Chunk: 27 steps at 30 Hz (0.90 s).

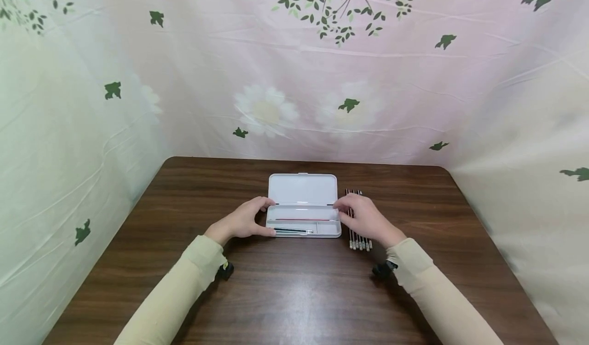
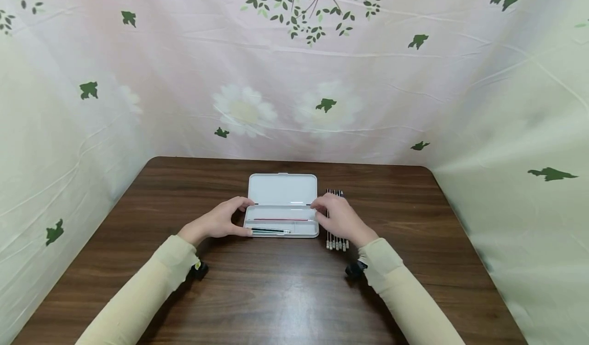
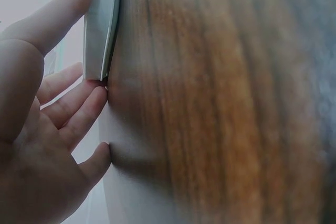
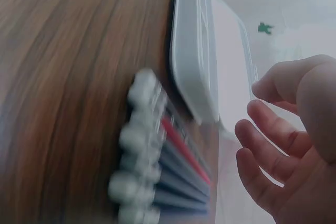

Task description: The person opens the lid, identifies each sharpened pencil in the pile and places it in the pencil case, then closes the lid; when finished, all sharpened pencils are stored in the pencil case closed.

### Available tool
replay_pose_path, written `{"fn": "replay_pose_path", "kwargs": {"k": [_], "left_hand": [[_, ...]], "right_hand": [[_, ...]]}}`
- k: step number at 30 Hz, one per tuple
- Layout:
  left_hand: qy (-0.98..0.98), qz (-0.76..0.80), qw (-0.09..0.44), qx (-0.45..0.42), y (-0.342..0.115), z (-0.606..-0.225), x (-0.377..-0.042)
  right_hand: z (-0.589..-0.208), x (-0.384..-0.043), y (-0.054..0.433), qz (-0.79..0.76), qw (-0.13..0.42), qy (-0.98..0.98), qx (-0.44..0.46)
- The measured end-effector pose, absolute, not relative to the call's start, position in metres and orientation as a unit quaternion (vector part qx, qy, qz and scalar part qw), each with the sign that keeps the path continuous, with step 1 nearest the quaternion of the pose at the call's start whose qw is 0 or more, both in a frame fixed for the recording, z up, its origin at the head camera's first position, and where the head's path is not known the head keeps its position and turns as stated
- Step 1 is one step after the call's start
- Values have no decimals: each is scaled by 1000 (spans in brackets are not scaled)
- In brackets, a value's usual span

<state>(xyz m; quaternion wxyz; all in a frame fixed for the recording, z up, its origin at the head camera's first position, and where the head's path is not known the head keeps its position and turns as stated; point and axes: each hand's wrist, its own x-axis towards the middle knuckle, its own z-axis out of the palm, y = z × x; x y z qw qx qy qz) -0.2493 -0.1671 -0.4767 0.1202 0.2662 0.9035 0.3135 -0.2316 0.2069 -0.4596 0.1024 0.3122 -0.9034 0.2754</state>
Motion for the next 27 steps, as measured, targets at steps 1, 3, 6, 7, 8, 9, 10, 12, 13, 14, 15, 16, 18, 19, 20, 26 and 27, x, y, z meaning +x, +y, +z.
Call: {"fn": "replay_pose_path", "kwargs": {"k": [1,3,6,7,8,9,10,12,13,14,15,16,18,19,20,26,27], "left_hand": [[904,314,122,264,-167,-477,-249],[903,315,123,265,-168,-476,-249],[903,314,122,266,-168,-475,-249],[903,314,122,266,-169,-475,-249],[903,313,121,266,-169,-475,-248],[903,313,121,267,-169,-475,-248],[903,315,121,267,-169,-476,-248],[902,317,118,270,-169,-476,-248],[901,318,118,269,-169,-476,-248],[901,318,119,268,-169,-476,-248],[902,318,119,268,-168,-476,-248],[902,318,119,268,-168,-476,-248],[903,315,120,266,-168,-477,-248],[904,314,121,264,-168,-477,-248],[905,313,122,262,-168,-477,-249],[904,314,123,262,-167,-476,-249],[904,314,123,262,-167,-476,-248]], "right_hand": [[-461,-231,212,277,105,-904,309],[-462,-230,221,278,107,-905,303],[-463,-228,233,275,103,-911,291],[-463,-227,236,273,100,-913,286],[-463,-227,239,269,95,-917,280],[-464,-226,243,266,90,-921,272],[-464,-226,246,263,85,-924,266],[-464,-225,251,260,75,-929,253],[-464,-225,254,259,70,-932,246],[-464,-224,256,257,65,-934,239],[-464,-224,258,256,62,-936,234],[-463,-223,260,255,59,-937,230],[-463,-223,263,254,55,-939,223],[-463,-222,264,254,52,-940,220],[-463,-222,266,253,52,-941,219],[-472,-221,272,248,42,-943,216],[-474,-221,273,248,42,-943,217]]}}
